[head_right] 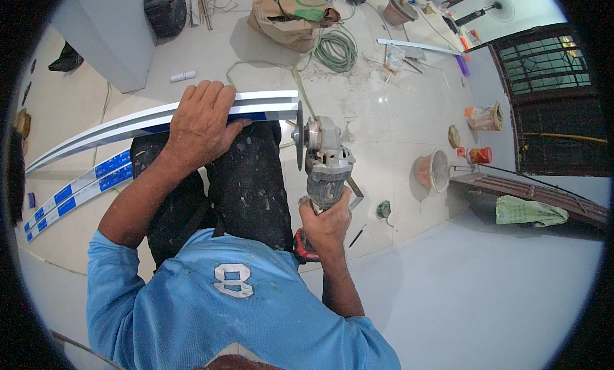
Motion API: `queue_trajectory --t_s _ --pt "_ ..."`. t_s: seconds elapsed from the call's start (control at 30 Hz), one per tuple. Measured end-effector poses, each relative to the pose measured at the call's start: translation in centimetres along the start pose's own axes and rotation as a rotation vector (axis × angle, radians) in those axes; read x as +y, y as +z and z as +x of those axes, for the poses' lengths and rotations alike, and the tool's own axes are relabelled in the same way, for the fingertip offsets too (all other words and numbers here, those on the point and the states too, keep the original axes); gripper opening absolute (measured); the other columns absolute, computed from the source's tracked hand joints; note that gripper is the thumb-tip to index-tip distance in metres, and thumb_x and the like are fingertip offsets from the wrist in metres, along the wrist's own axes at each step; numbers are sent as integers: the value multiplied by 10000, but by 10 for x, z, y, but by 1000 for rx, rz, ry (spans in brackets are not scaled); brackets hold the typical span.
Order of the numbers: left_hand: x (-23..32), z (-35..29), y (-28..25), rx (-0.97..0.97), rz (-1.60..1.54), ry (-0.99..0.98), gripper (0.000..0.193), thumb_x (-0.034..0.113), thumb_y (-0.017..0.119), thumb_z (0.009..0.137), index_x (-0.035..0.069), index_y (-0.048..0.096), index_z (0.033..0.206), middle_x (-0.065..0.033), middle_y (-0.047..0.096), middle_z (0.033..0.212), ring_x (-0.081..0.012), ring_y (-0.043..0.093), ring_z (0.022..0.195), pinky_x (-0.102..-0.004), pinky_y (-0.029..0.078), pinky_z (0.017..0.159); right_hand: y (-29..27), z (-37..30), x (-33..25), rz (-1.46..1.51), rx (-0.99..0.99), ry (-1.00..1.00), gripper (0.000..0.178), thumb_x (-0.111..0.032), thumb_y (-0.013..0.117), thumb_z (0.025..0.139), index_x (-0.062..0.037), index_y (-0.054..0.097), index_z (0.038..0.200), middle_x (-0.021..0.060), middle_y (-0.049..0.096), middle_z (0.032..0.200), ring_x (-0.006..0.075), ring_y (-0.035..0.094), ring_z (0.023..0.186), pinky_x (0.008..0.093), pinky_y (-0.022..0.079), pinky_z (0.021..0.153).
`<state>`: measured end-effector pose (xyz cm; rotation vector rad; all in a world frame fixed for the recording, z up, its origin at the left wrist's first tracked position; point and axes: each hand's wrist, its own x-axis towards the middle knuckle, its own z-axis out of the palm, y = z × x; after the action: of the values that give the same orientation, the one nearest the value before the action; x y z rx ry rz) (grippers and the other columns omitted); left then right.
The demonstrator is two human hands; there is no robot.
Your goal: The person measures and marks aluminum profiles using a ruler and marker, then cuts them with an angle grinder. The person repeats this process for multiple pieces, measuring, marking, and cutting each one.
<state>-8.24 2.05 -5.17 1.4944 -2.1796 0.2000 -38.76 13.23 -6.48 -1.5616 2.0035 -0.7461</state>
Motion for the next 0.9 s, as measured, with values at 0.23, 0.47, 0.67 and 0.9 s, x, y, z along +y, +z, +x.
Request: queue_trajectory --t_s 0.23,0.47,0.67,0.9 --pt "0 -1 0 13 2 5 514 418 909 921 48 662 1177 -119 629 1048 -267 615 982 -434 480 883 3 2 3 34 2 -47 644 -161 890 860 49 504 1330 268 760 1019 481 800 968 567 618 851" --pt "1 -2 0 9 2 -3 514 420 905 925 45 661 1177 -116 623 1044 -263 608 975 -431 476 882 1 -1 -5 17 -4 4 637 -156 883 864 42 506 1338 272 755 1053 497 794 987 579 614 867" --pt "2 -1 -2 -13 -2 -7 504 412 905 924 48 658 1170 -114 619 1046 -267 609 989 -432 475 888 1 -3 -1 -18 22 -21 656 -146 893 848 40 507 1345 278 759 1060 503 792 996 578 615 877" --pt "4 -2 -4 0 -32 -15 571 350 963 855 27 654 1211 -138 626 1077 -297 625 1021 -452 487 901 0 3 -3 10 -11 -21 709 -140 910 833 65 496 1370 295 759 1086 510 786 1024 569 614 890"
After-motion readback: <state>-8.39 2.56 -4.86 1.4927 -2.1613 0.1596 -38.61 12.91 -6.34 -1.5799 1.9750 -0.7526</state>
